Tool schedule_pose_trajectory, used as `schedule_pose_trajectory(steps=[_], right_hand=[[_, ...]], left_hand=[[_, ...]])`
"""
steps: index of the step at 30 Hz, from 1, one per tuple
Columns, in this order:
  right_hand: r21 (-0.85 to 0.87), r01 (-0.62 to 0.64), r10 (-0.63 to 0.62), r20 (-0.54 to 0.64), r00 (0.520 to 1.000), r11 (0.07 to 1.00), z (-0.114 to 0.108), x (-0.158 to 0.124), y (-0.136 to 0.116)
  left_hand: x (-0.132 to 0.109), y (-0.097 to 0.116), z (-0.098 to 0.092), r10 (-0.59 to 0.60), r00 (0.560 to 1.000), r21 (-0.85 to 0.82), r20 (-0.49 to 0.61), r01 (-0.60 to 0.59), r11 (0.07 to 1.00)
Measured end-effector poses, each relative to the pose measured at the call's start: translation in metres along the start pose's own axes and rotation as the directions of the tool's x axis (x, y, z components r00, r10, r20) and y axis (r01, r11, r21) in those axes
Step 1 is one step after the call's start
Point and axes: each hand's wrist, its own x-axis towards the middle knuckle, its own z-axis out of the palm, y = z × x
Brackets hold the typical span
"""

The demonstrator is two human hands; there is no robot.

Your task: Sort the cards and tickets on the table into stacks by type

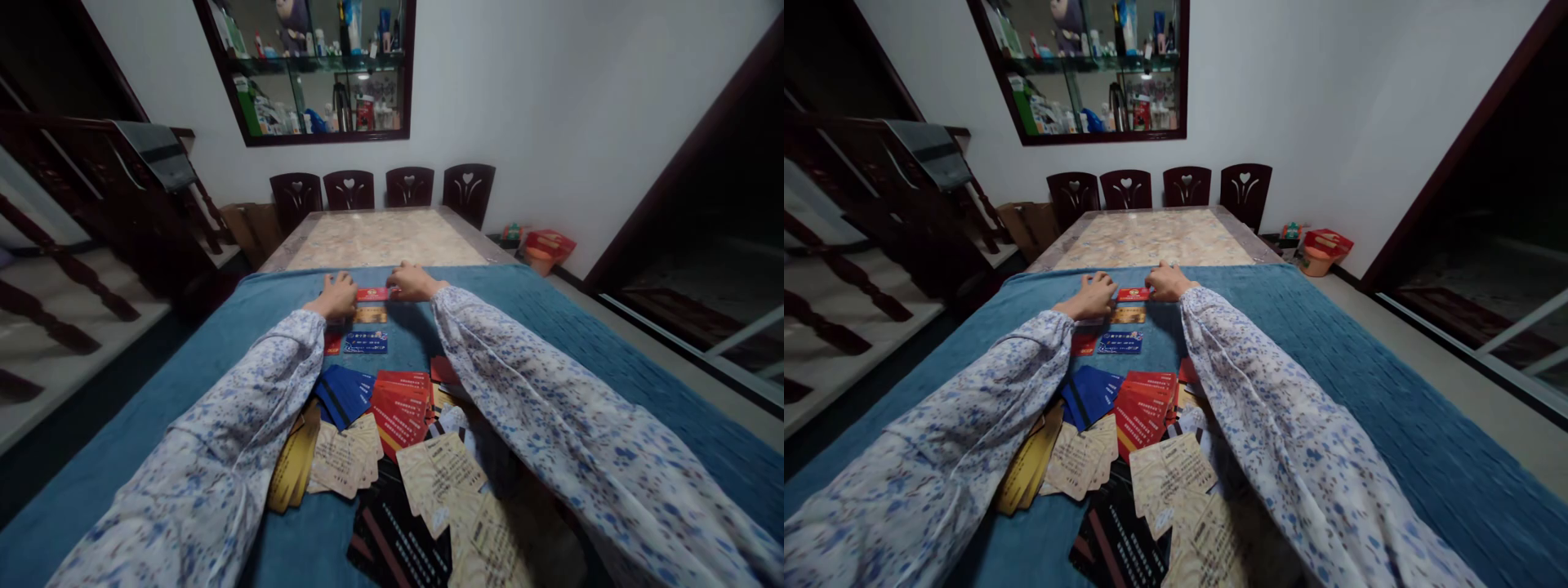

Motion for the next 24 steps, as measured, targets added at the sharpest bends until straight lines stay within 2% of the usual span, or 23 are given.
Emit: schedule_pose_trajectory(steps=[10,16,20,24], right_hand=[[-0.007,0.061,-0.062,-0.041,0.997,0.998,-0.008,-0.033,-0.022],[0.019,0.082,-0.081,-0.043,0.996,0.996,-0.014,-0.055,-0.038],[0.061,0.106,-0.103,-0.046,0.994,0.993,-0.018,-0.071,-0.051],[0.087,0.137,-0.133,-0.051,0.99,0.987,-0.016,-0.084,-0.064]], left_hand=[[-0.043,0.003,-0.001,0.075,0.995,-0.025,-0.063,-0.076,0.997],[-0.072,0.014,-0.004,0.095,0.989,-0.078,-0.117,-0.104,0.991],[-0.091,0.02,-0.004,0.149,0.98,-0.109,-0.13,-0.164,0.98],[-0.109,0.021,0.0,0.202,0.961,-0.162,-0.188,-0.233,0.959]])
